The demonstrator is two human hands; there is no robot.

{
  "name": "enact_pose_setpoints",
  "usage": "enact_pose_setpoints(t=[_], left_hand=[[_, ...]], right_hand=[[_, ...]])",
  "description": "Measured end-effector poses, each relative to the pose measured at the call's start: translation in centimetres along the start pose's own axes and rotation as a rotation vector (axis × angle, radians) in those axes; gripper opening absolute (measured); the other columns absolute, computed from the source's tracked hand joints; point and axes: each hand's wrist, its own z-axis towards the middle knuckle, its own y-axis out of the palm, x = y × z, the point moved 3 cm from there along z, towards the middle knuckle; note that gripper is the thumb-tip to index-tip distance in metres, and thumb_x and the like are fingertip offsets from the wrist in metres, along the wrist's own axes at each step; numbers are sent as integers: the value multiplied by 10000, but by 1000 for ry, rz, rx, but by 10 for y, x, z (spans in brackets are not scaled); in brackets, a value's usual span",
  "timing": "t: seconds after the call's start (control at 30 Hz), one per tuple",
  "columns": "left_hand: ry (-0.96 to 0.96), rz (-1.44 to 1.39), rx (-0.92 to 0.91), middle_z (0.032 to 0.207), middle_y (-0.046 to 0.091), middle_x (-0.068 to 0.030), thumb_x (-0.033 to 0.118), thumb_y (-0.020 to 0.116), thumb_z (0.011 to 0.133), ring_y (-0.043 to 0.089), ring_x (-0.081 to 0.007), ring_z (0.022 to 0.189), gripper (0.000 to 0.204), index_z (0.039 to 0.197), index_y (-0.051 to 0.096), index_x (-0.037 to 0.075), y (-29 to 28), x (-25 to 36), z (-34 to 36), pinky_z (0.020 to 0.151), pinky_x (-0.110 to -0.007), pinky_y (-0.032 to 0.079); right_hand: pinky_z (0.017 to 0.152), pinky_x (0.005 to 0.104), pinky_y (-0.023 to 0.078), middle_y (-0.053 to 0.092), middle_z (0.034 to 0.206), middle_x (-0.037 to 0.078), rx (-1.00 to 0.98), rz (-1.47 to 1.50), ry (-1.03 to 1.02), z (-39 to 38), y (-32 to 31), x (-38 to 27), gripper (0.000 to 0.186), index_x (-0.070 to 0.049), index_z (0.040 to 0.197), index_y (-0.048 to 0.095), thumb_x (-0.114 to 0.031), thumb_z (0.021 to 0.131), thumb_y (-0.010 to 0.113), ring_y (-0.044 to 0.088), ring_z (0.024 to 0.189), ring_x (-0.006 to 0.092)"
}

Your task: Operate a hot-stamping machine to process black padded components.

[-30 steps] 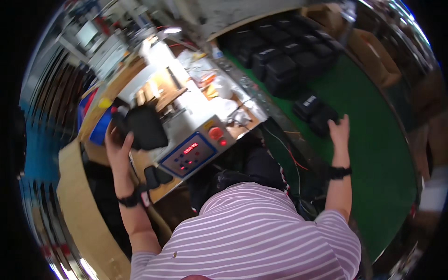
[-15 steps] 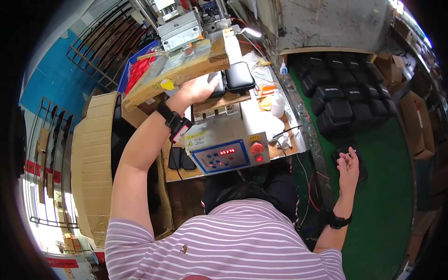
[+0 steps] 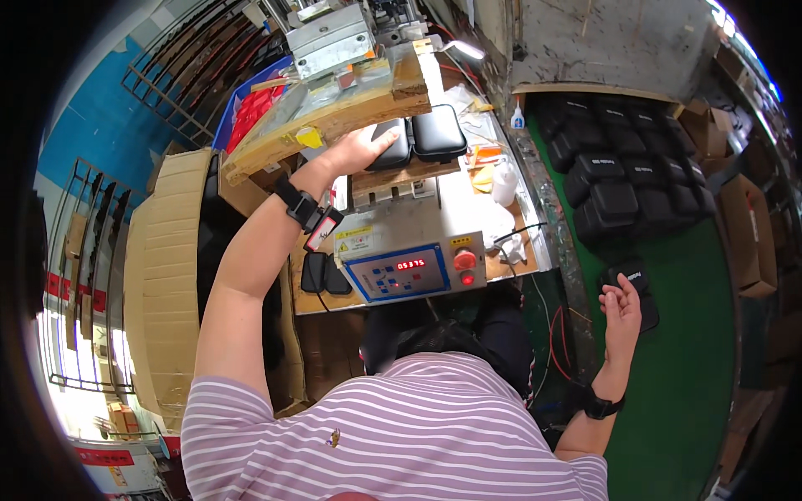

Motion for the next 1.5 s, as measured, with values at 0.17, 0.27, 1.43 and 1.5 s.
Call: enact_pose_setpoints(t=[0.17, 0.27, 1.43, 1.5], left_hand=[[-53, -54, 50, 1368, 334, -224, 473, 430, 885, 311, -336, 1277, 644, 1345, 321, 35, 2, 5, -13, 1054, -366, 238], [-62, -80, 87, 1442, 175, -231, 478, 390, 903, 180, -352, 1334, 688, 1393, 197, 35, 5, -19, -18, 1094, -385, 155], [-699, 41, 291, 1224, 462, -237, 283, 705, 704, 406, -360, 1180, 644, 1194, 452, -50, 188, -251, -264, 1012, -392, 321], [-720, 88, 218, 1182, 499, -249, 301, 719, 696, 489, -366, 1099, 692, 1232, 419, -16, 181, -245, -264, 937, -406, 404]], right_hand=[[736, 197, 444, 591, 983, 38, 5, -4, 18, 1, -5, 2, 390, -15, 1262, 435, -100, 893, 528, 556, 830, 76], [735, 197, 445, 592, 982, 39, 25, -4, 27, -3, 1, -1, 388, -11, 1260, 437, -100, 894, 528, 557, 825, 76], [761, 229, 462, 604, 955, 55, -449, -179, -212, 39, 132, -52, 318, -2, 1184, 511, -79, 878, 546, 562, 842, 100], [714, 214, 452, 605, 940, 49, -481, -198, -265, 52, 153, -60, 328, 1, 1178, 511, -104, 872, 565, 550, 809, 84]])
